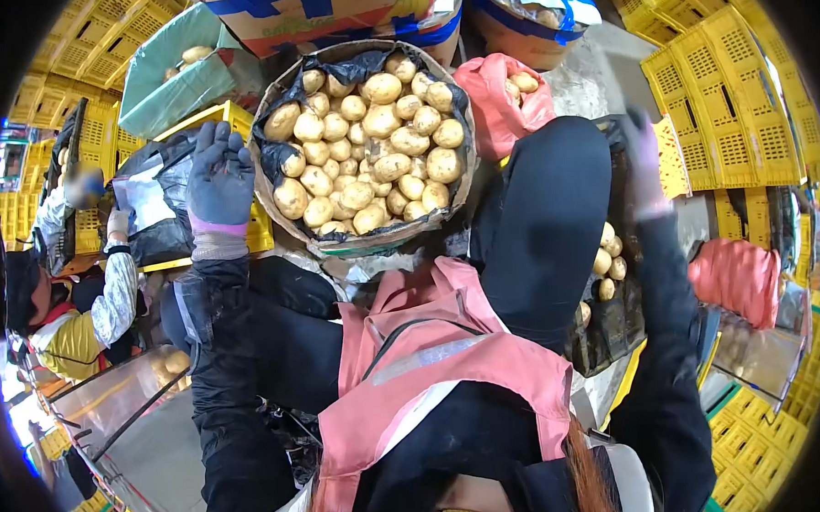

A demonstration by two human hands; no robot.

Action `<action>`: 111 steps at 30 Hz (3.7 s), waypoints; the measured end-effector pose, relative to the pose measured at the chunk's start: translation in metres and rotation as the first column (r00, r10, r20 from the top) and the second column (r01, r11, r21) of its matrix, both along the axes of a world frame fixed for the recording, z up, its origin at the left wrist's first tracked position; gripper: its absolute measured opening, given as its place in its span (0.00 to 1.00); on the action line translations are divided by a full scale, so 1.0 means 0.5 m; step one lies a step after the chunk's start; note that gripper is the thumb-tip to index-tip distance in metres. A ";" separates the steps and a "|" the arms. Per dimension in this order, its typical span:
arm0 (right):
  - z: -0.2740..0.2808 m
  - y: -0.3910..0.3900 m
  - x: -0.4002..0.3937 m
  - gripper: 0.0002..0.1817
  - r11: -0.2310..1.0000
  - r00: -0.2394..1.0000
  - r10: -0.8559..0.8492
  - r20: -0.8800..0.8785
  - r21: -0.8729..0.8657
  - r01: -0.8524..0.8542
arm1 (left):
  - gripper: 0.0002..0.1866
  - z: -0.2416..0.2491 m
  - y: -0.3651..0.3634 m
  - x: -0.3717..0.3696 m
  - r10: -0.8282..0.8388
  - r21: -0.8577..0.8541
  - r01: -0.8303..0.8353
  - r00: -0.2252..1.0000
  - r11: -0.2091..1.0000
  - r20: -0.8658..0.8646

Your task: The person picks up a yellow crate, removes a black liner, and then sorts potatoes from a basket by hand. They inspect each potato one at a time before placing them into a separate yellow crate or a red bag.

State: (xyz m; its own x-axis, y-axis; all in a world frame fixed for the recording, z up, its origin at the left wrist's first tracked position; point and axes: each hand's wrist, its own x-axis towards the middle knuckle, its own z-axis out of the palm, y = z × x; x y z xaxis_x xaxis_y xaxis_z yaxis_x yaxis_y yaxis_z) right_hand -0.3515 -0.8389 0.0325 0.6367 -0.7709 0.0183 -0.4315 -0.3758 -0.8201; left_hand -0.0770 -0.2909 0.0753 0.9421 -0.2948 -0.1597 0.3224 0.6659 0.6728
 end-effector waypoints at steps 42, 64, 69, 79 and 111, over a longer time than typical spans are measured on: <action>-0.099 0.781 0.481 0.46 0.246 0.281 0.955 0.093 0.277 -0.929 | 0.17 0.019 0.055 -0.001 0.040 0.087 -0.046 0.997 0.995 0.069; 0.022 0.601 0.368 0.17 -0.097 0.838 0.006 0.546 0.834 -0.543 | 0.22 -0.018 -0.040 -0.101 -0.477 0.248 0.481 0.875 0.841 -0.080; 0.011 0.621 0.331 0.19 -0.144 0.606 0.482 0.633 0.739 -0.658 | 0.23 -0.019 -0.055 -0.064 -0.243 0.132 0.247 0.969 0.960 -0.041; 0.059 0.703 0.294 0.33 -0.262 0.737 0.379 0.560 0.829 -0.495 | 0.21 -0.031 -0.096 -0.051 -0.005 0.177 -0.025 0.986 0.984 0.166; 0.039 0.094 -0.130 0.22 0.786 0.746 -0.349 0.567 0.610 -0.096 | 0.25 0.021 -0.030 -0.032 -0.151 0.450 0.102 0.986 0.887 0.075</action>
